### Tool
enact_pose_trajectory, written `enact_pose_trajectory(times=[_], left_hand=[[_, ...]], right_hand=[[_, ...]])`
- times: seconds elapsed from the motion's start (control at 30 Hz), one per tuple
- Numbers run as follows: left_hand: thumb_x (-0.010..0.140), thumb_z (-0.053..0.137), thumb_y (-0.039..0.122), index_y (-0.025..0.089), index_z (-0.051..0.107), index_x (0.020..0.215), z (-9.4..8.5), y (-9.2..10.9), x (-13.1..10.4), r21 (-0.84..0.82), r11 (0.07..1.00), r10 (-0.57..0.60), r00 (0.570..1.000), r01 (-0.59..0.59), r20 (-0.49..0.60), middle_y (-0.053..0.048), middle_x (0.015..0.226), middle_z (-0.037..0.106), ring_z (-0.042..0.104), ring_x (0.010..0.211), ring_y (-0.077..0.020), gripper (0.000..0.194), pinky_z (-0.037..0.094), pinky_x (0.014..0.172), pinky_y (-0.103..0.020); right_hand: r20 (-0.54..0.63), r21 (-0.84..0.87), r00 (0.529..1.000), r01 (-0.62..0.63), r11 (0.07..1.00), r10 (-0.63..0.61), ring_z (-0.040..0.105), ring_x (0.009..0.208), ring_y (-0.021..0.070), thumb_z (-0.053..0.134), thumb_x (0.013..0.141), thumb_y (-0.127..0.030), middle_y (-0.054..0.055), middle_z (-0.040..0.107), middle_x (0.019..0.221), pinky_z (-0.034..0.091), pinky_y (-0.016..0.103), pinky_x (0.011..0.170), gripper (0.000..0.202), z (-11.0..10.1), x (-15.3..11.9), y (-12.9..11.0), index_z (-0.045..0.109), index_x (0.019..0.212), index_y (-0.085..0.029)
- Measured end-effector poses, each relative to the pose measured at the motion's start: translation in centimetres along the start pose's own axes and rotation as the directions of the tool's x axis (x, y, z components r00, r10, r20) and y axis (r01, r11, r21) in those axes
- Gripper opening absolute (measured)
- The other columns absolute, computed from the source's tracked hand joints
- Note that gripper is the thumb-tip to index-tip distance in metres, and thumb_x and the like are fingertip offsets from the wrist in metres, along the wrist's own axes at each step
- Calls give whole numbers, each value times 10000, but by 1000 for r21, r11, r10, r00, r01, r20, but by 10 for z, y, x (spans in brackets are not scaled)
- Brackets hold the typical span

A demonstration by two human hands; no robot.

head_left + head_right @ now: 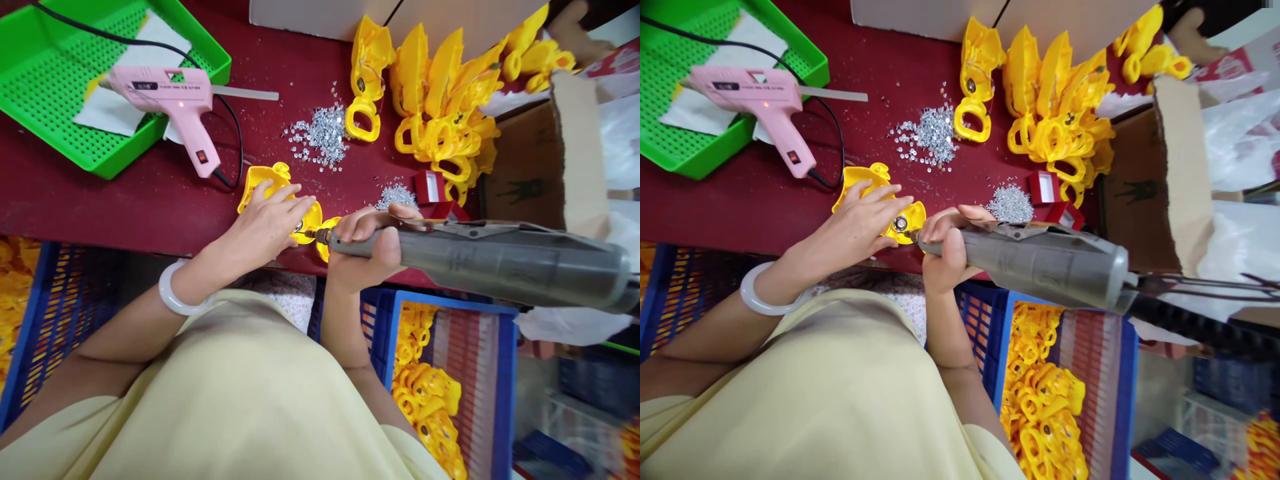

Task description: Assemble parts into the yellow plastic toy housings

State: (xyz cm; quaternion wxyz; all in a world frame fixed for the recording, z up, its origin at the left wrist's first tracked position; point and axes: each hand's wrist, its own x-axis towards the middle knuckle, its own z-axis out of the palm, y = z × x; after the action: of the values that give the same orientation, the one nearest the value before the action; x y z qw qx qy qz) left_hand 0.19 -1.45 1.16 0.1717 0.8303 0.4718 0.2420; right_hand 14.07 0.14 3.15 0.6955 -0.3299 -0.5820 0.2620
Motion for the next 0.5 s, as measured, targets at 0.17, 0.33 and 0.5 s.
enact_pose_trajectory(times=[0.17, 0.33, 0.5], left_hand=[[834, 642, 62, 100, 475, 1357, -1, 2, -1, -22, 999, -28, 1000, 28, -4, -187, 1347, 604, 455, 1368, -327, 550, 351, 1070, -556], [831, 650, 62, 115, 483, 1358, -1, 4, -3, -42, 999, -27, 999, 25, -28, -186, 1333, 613, 463, 1364, -320, 555, 348, 1072, -543], [822, 677, 80, 87, 500, 1340, 6, 2, 0, -19, 1000, 0, 1000, 0, -4, -191, 1358, 594, 475, 1352, -336, 547, 329, 1089, -560]], right_hand=[[89, 90, 995, 28, 996, -36, 363, 378, 98, 486, 872, -402, -92, 283, 566, 284, 208, 368, 126, -1, -1, 4, 451, 944, -305], [102, 49, 994, 19, 999, -23, 357, 369, 106, 485, 874, -453, -103, 270, 555, 295, 227, 368, 187, 0, -4, 13, 386, 901, -297], [119, -41, 993, 9, 999, -5, 319, 366, 98, 471, 873, -566, -118, 272, 520, 340, 252, 382, 284, 3, -4, 14, 392, 935, -301]])
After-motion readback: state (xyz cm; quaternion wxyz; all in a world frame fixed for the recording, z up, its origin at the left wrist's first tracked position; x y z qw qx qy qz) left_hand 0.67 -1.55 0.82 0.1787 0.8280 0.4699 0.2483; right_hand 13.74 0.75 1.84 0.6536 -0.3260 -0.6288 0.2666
